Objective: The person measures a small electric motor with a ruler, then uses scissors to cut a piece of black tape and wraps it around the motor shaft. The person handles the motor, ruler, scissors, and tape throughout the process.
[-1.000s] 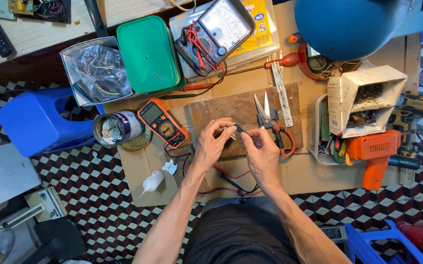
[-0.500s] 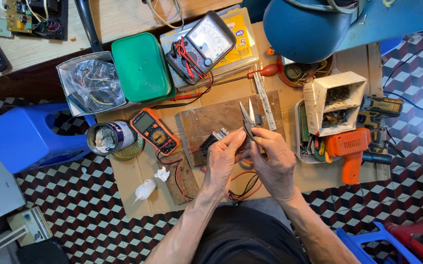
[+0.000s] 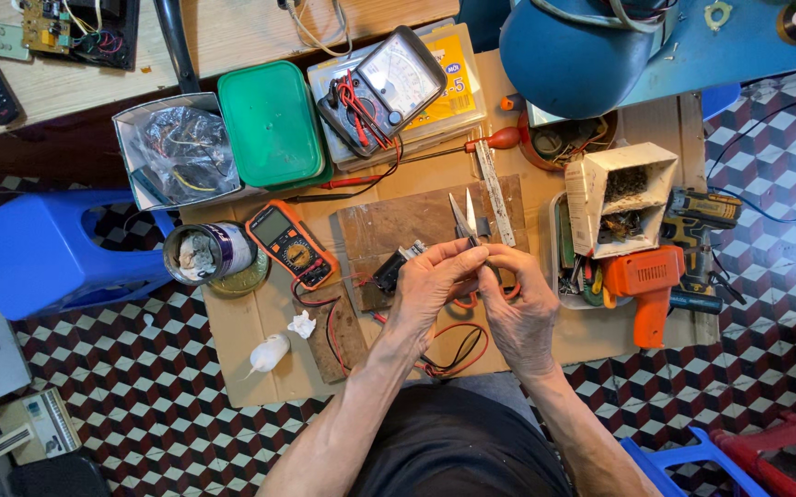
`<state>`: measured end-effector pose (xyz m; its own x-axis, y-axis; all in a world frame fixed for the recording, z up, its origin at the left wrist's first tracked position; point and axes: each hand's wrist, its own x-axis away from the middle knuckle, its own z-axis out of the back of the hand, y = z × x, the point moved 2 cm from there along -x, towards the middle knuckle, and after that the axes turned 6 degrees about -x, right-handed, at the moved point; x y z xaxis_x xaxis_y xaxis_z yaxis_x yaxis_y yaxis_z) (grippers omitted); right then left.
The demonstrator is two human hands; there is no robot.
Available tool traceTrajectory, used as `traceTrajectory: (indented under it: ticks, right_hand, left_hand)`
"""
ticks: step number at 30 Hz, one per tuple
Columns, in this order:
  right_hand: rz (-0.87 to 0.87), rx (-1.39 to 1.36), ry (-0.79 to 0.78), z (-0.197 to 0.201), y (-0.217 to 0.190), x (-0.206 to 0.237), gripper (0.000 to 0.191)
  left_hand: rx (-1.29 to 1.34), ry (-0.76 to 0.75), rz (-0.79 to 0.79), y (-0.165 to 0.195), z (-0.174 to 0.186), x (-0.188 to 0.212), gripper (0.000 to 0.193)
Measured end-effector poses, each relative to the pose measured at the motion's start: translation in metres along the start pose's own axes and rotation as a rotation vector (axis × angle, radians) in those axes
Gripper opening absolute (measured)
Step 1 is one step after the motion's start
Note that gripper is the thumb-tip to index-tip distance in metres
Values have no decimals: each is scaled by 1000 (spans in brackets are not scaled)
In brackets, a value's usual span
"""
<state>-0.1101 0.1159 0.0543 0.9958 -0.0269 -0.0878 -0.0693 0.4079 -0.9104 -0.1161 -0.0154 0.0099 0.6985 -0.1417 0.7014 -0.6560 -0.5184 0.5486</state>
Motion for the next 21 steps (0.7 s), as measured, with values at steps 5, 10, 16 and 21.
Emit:
traceTrajectory:
  ticks: [5, 10, 16, 21]
  right_hand:
    - [90, 38, 6, -4, -2, 0, 24]
    - [114, 30, 20, -6, -2, -2, 19]
    - [1, -64, 6, -7, -1, -3, 17]
    - [-19, -69, -4, -9, -3, -4, 16]
  left_hand:
    - [8, 42, -3, -2, 1, 1, 34]
    - [2, 98, -29, -6, 0, 1, 34]
    - [-2, 87, -83, -6, -2, 3, 37]
    - [43, 32, -87, -4, 4, 9, 40]
